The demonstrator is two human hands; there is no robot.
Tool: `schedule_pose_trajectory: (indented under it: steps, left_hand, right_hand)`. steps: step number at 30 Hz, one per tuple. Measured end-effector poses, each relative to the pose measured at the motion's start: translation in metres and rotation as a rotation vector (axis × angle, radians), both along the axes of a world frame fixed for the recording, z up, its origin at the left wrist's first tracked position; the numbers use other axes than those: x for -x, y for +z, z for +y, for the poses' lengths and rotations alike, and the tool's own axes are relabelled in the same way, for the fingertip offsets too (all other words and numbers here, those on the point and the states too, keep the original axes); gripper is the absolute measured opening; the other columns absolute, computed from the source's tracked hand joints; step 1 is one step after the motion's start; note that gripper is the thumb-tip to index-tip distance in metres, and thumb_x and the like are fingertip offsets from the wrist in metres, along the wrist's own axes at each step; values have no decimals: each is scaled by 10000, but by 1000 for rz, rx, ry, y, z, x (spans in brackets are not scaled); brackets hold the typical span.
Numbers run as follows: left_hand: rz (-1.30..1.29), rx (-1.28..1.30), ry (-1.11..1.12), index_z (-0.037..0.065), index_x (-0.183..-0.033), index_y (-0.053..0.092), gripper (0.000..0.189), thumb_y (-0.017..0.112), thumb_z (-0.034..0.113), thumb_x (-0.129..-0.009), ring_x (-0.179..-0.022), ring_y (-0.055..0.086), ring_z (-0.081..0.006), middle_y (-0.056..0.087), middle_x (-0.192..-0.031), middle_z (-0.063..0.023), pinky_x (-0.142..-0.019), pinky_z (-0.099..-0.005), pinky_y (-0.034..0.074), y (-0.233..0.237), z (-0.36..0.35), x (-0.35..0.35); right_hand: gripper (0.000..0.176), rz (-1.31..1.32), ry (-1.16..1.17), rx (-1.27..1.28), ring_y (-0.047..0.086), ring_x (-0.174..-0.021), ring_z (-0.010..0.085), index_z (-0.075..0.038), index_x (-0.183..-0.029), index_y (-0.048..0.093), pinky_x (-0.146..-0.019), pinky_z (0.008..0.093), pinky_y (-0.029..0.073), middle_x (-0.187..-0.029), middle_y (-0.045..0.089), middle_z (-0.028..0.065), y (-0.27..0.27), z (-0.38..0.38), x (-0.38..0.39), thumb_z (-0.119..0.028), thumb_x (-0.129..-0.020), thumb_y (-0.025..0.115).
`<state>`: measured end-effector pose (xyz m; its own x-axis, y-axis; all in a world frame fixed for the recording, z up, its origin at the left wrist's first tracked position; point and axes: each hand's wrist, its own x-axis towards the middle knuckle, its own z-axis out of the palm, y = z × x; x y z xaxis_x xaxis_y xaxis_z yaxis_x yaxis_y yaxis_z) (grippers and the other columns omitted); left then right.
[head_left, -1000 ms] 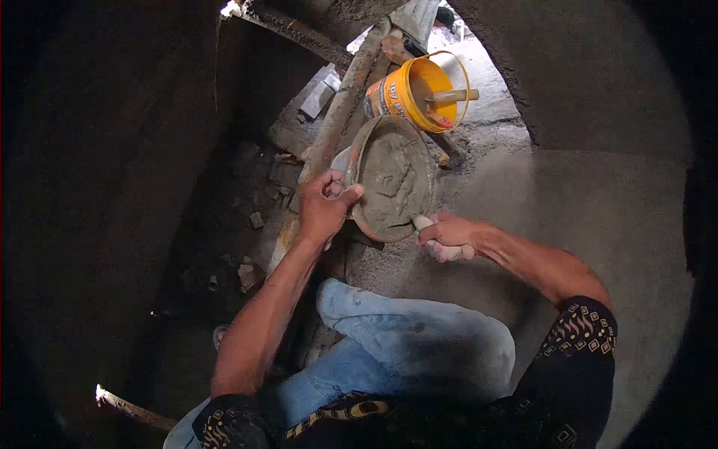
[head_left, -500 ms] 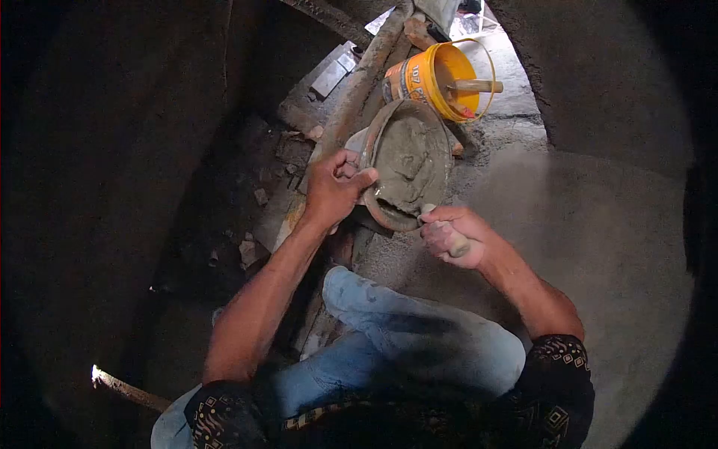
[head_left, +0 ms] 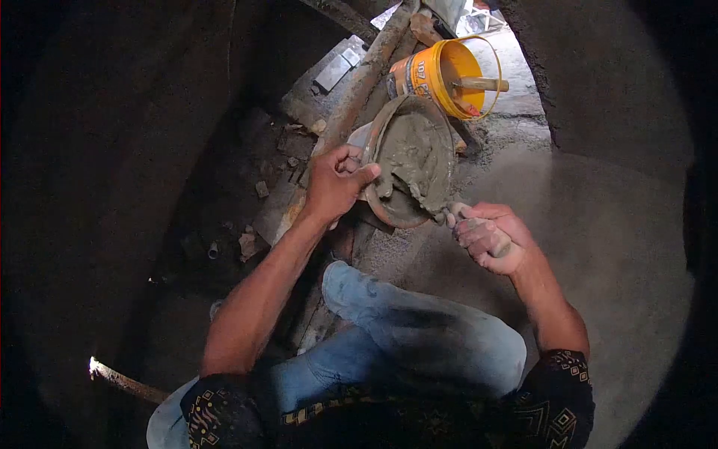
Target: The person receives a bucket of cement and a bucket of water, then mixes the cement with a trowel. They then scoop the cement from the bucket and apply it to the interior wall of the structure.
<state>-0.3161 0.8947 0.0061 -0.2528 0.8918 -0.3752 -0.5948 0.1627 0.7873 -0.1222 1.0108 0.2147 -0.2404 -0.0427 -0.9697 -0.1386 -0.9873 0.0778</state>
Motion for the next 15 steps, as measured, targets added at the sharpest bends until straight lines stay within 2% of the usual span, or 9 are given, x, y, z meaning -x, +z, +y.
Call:
schedule_pose_trajectory:
  steps: [1,3,7,9,13,15]
  left_hand:
    - [5,-4,4,2,-1034,654,280,797,187,-881,-658,487,-36,542,-709,56,-577,-236,433,1,1,1]
    - [37,18,36,-10,-1009,659,211,779,94,-871,-645,575,-54,656,-744,-12,-565,-251,484,3,1,-1]
    - [46,51,-4,-18,-1020,652,226,782,81,-864,-645,584,-57,657,-742,-18,-557,-250,490,8,2,1]
    - [-85,35,37,-18,-1027,650,237,787,73,-856,-644,586,-58,656,-742,-16,-557,-250,490,0,3,-3]
    - [-67,49,46,-18,-1033,650,250,794,76,-850,-637,579,-57,650,-738,-11,-550,-248,482,-8,3,-8]
    - [39,35,56,-23,-1049,654,271,801,80,-845,-630,565,-53,642,-732,-3,-552,-244,471,-3,3,-3]
  right_hand:
    - [250,-17,-23,-8,496,-516,61,108,-1077,532,-419,219,427,-756,552,45,1,0,-1,-125,-988,542]
    - [269,-35,-48,-9,494,-515,61,119,-1101,516,-417,220,425,-763,548,48,4,-3,-2,-126,-990,536]
    - [278,-40,-109,7,490,-520,63,125,-1113,500,-396,215,428,-763,544,47,21,-7,-3,-122,-989,526]
    - [283,-5,-102,4,490,-523,64,129,-1116,494,-390,212,429,-766,547,50,25,-4,-3,-122,-987,524]
    - [292,-12,-20,-20,493,-521,62,132,-1116,494,-375,201,423,-775,555,62,26,5,-3,-117,-970,542]
    - [292,-16,33,-37,493,-518,62,134,-1108,499,-373,201,420,-772,556,64,21,12,-4,-115,-964,549]
